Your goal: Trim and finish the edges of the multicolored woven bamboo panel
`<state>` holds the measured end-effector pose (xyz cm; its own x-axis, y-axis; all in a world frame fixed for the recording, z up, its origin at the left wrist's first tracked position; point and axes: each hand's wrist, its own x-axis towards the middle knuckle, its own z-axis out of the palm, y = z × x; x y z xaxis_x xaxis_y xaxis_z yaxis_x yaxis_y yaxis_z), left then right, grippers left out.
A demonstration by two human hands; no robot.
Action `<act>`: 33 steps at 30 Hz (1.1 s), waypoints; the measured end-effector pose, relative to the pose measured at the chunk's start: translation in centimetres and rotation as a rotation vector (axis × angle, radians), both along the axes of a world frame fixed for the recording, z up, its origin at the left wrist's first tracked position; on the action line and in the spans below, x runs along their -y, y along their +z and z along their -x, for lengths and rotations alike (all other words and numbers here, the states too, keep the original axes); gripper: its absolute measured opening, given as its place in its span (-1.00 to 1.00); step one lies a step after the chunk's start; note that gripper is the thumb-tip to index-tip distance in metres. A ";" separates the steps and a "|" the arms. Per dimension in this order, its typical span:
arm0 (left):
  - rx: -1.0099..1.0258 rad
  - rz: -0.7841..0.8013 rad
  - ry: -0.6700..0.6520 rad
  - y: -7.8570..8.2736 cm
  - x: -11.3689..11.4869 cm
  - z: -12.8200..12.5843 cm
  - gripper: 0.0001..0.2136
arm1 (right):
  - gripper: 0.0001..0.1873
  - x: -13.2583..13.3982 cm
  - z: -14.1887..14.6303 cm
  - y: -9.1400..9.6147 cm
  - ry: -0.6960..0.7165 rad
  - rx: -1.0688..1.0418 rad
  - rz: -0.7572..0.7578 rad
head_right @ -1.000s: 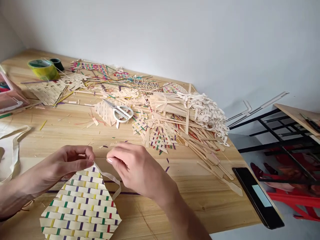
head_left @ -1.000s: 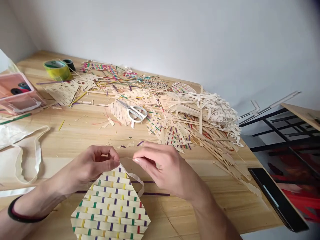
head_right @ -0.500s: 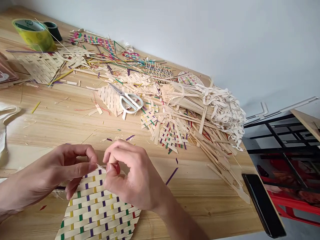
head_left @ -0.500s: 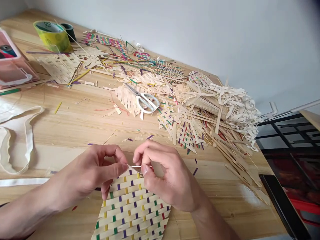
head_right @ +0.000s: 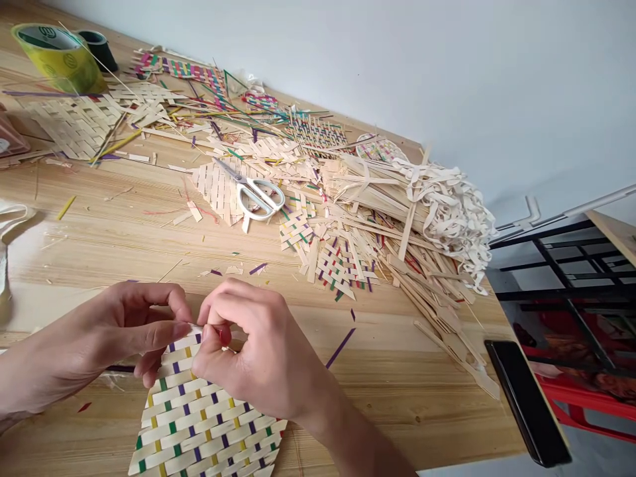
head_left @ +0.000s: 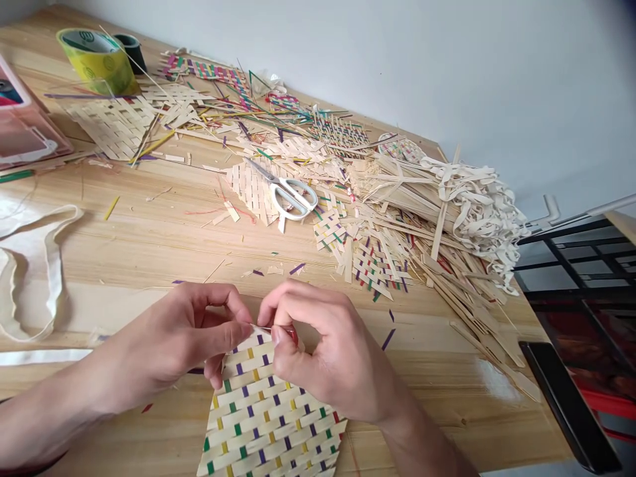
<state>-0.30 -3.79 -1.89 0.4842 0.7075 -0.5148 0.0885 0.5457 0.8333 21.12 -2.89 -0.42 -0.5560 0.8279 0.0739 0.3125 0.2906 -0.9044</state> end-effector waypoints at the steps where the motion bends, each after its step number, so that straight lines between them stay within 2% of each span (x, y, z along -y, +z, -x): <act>1: -0.009 -0.007 -0.004 0.0 0.0 0.0 -0.69 | -0.75 0.0 0.0 0.0 0.004 0.008 -0.012; 14: -0.048 -0.039 -0.079 0.2 -0.1 0.1 -0.69 | -0.78 0.6 0.3 -1.0 0.033 0.069 -0.267; 27: -0.076 -0.051 -0.072 0.4 -0.1 0.0 -0.75 | -0.71 1.1 0.7 -1.5 0.115 0.270 -0.456; 33: -0.090 -0.041 -0.055 0.1 0.1 -0.2 -0.80 | -0.69 1.4 1.0 -1.4 0.180 0.409 -0.649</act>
<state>-0.12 -3.94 -1.82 0.4758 0.7025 -0.5293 0.1926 0.5040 0.8419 20.15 -4.29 -1.77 -0.7648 0.5838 0.2724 0.4816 0.7989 -0.3603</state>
